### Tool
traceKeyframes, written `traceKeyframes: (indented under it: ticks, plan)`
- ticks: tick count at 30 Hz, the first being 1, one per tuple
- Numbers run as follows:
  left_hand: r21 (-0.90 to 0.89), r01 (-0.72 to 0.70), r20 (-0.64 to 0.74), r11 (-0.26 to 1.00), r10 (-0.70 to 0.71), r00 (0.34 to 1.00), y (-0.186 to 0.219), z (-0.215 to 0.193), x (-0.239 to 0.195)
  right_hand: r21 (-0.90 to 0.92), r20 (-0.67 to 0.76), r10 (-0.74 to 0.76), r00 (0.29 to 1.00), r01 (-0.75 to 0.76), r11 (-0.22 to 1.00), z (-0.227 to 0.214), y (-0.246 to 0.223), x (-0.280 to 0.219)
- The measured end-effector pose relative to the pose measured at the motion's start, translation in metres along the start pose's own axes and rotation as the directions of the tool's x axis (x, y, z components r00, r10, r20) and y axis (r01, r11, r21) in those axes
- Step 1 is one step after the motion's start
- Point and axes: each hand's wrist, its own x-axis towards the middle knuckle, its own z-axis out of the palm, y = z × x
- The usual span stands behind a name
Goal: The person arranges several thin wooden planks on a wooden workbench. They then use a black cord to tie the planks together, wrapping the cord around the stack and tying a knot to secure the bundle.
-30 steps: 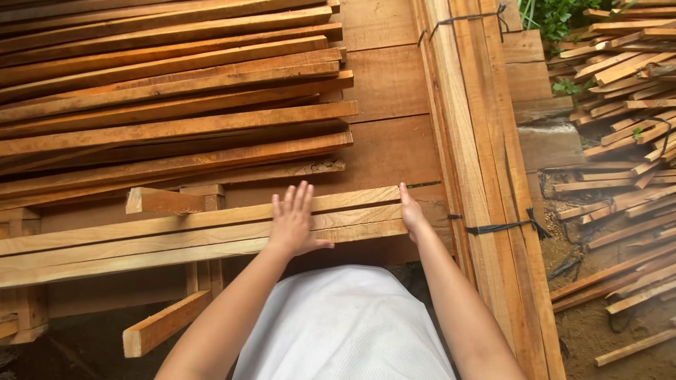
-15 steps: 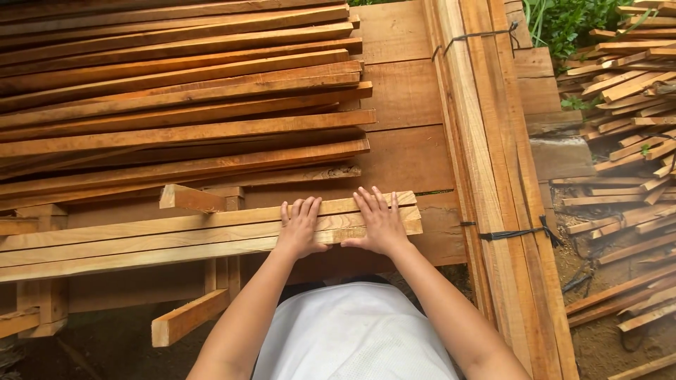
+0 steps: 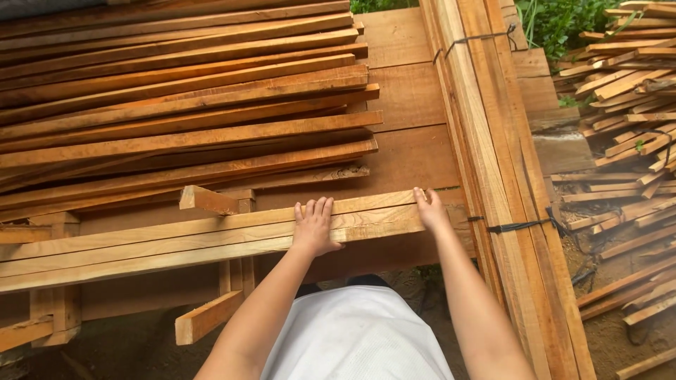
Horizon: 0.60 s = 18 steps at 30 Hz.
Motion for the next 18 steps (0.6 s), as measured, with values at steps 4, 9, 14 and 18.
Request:
traceKeyframes:
  ticks: [4, 9, 14, 18]
  plan:
    - [0.02, 0.002, 0.006, 1.0, -0.002, 1.0, -0.001, 0.005, 0.004, 0.224, 0.1, -0.076, 0.992, 0.052, 0.973, -0.013, -0.026, -0.043]
    - [-0.006, -0.039, -0.04, 0.999, 0.039, 0.998, -0.004, 0.008, 0.008, 0.252, 0.102, -0.135, 0.986, 0.106, 0.962, -0.011, -0.025, -0.036]
    - [-0.007, -0.043, -0.031, 0.999, 0.043, 0.999, -0.001, 0.001, 0.009, 0.342, 0.148, -0.194, 0.97, 0.134, 0.93, -0.024, -0.031, -0.048]
    - [-0.031, -0.051, -0.041, 0.998, 0.05, 0.998, -0.001, -0.002, 0.005, 0.499, 0.13, -0.204, 0.97, 0.114, 0.859, -0.045, -0.077, -0.103]
